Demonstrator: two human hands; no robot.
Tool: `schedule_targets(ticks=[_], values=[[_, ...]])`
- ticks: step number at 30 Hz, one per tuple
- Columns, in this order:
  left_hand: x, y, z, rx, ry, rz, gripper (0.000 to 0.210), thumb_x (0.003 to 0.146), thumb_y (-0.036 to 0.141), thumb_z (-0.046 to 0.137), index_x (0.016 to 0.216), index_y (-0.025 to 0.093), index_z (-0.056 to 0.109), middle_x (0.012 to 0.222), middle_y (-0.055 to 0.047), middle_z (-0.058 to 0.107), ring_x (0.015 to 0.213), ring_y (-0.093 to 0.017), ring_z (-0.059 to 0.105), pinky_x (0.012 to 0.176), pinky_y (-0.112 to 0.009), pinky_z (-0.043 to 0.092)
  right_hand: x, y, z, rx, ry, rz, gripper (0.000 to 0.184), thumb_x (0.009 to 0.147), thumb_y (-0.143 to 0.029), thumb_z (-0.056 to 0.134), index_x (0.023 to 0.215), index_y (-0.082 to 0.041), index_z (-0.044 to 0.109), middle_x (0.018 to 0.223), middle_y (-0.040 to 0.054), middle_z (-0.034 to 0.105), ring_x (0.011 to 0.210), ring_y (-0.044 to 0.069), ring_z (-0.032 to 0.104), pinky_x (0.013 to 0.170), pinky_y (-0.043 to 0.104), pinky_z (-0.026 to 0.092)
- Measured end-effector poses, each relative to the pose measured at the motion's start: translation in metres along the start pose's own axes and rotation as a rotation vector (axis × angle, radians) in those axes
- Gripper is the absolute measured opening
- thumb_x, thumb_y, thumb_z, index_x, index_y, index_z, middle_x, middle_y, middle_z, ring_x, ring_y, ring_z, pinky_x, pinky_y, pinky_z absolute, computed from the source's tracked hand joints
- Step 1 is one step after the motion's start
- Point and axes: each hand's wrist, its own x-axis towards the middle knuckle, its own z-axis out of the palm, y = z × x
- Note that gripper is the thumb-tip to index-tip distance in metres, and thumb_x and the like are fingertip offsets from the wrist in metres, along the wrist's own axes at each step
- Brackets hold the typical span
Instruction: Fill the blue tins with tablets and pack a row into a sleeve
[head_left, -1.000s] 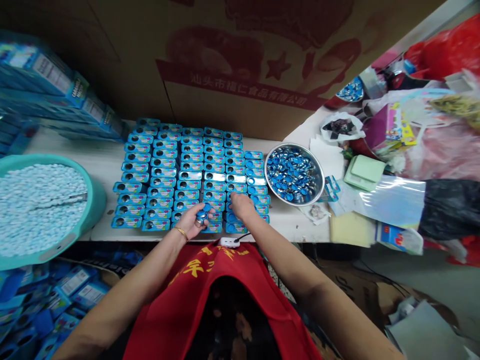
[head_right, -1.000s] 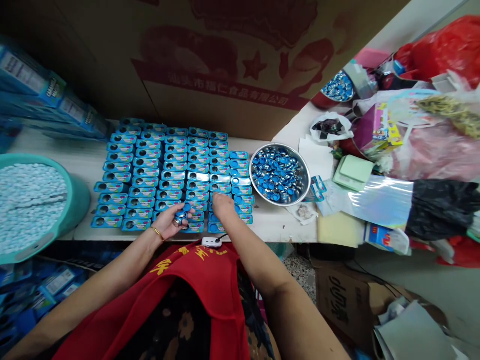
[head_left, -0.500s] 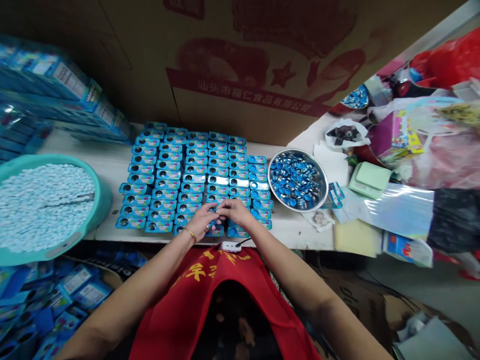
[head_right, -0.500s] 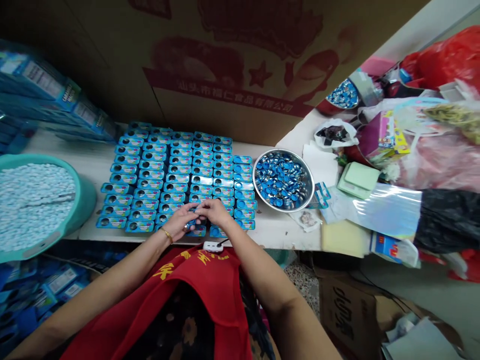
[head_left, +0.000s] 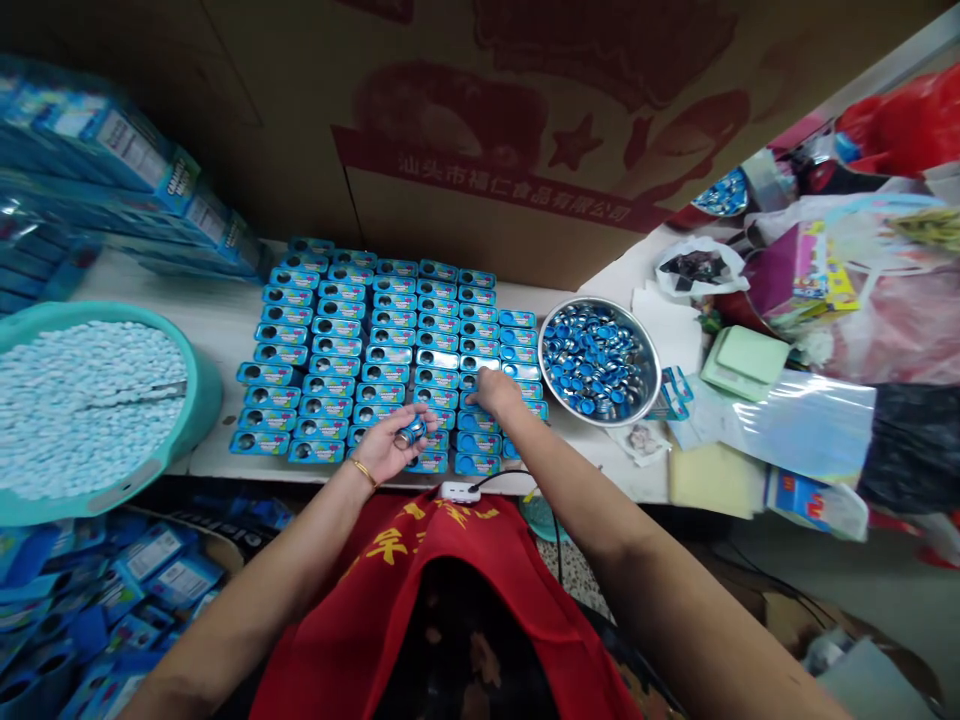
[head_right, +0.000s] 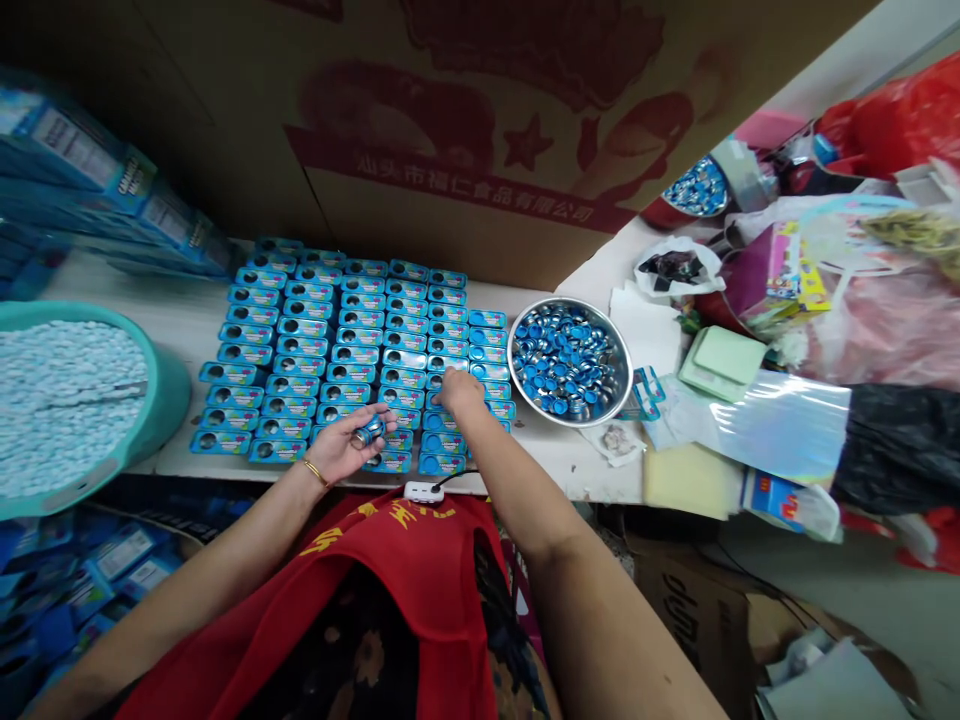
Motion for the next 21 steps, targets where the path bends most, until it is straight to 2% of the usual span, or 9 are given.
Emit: schedule_targets(ticks=[2,4,6,8,11,13,16,19,21], values=[[0.001,0.0,0.001,0.026,0.009,0.027,0.025,0.074,0.013,0.054,0.098,0.014,0.058,0.096,-0.012,0.062,0.087,-0.02,0.06,0.057,-0.023,0.047,-0.003,0.001,-0.001,-0.018,0.002,0.0,0.052,0.06,-0.038,0.07,0.103,-0.015,0.052,0.1,0.0147,0.06,0.094,0.025,0.056,0.072,0.03,0.041],[0.003,-0.001,0.002,0.063,0.034,0.038,0.024,0.075,0.016,0.054,0.099,0.014,0.057,0.095,-0.012,0.062,0.084,-0.018,0.06,0.055,-0.022,0.045,-0.014,0.0,-0.001,0.012,0.057,-0.048,0.04,0.067,-0.036,0.064,0.102,-0.017,0.054,0.095,0.0113,0.061,0.091,0.022,0.056,0.072,0.029,0.04],[0.005,-0.001,0.005,0.115,0.049,0.043,0.023,0.076,0.02,0.055,0.098,0.015,0.057,0.092,-0.011,0.062,0.079,-0.016,0.06,0.052,-0.021,0.044,-0.028,-0.005,0.0,0.127,0.143,-0.198,0.025,0.076,-0.034,0.054,0.097,-0.02,0.057,0.091,0.0067,0.062,0.087,0.018,0.057,0.072,0.026,0.04],[0.008,-0.003,0.008,0.158,0.058,0.062,0.022,0.076,0.026,0.055,0.096,0.016,0.057,0.084,-0.007,0.062,0.07,-0.013,0.059,0.049,-0.019,0.042,-0.04,-0.015,0.003,0.268,0.175,-0.441,0.021,0.081,-0.033,0.047,0.095,-0.023,0.059,0.091,0.0028,0.062,0.084,0.014,0.056,0.072,0.023,0.039],[0.013,-0.009,0.016,0.18,0.082,0.098,0.025,0.075,0.037,0.055,0.092,0.018,0.057,0.069,-0.001,0.059,0.055,-0.009,0.055,0.043,-0.018,0.039,-0.051,-0.03,0.01,0.327,0.081,-0.65,0.018,0.077,-0.031,0.054,0.091,-0.024,0.063,0.09,0.0011,0.06,0.079,0.012,0.056,0.069,0.021,0.039],[0.014,-0.013,0.019,0.197,0.092,0.107,0.029,0.074,0.042,0.054,0.091,0.019,0.057,0.067,0.0,0.057,0.051,-0.008,0.052,0.04,-0.018,0.037,-0.052,-0.034,0.015,0.313,0.03,-0.671,0.015,0.071,-0.025,0.06,0.085,-0.023,0.065,0.087,0.0011,0.06,0.078,0.013,0.056,0.068,0.021,0.039],[0.013,-0.014,0.021,0.229,0.067,0.1,0.027,0.074,0.039,0.056,0.09,0.017,0.057,0.069,-0.002,0.058,0.053,-0.009,0.053,0.038,-0.017,0.034,-0.05,-0.023,0.017,0.411,0.069,-0.69,0.011,0.073,-0.02,0.057,0.082,-0.022,0.065,0.085,0.0001,0.062,0.079,0.011,0.056,0.07,0.02,0.039],[0.011,-0.009,0.017,0.232,0.04,0.083,0.022,0.074,0.03,0.057,0.088,0.014,0.059,0.075,-0.007,0.061,0.061,-0.011,0.057,0.042,-0.017,0.036,-0.038,-0.005,0.011,0.424,0.213,-0.479,0.014,0.079,-0.023,0.049,0.085,-0.02,0.062,0.084,0.0006,0.063,0.078,0.012,0.056,0.071,0.021,0.04],[0.009,-0.005,0.013,0.217,0.046,0.078,0.02,0.074,0.024,0.057,0.09,0.013,0.061,0.081,-0.009,0.063,0.067,-0.013,0.058,0.047,-0.018,0.04,-0.026,0.003,0.003,0.257,0.259,-0.29,0.016,0.08,-0.024,0.048,0.088,-0.019,0.06,0.087,0.0031,0.063,0.082,0.014,0.057,0.071,0.024,0.04]])
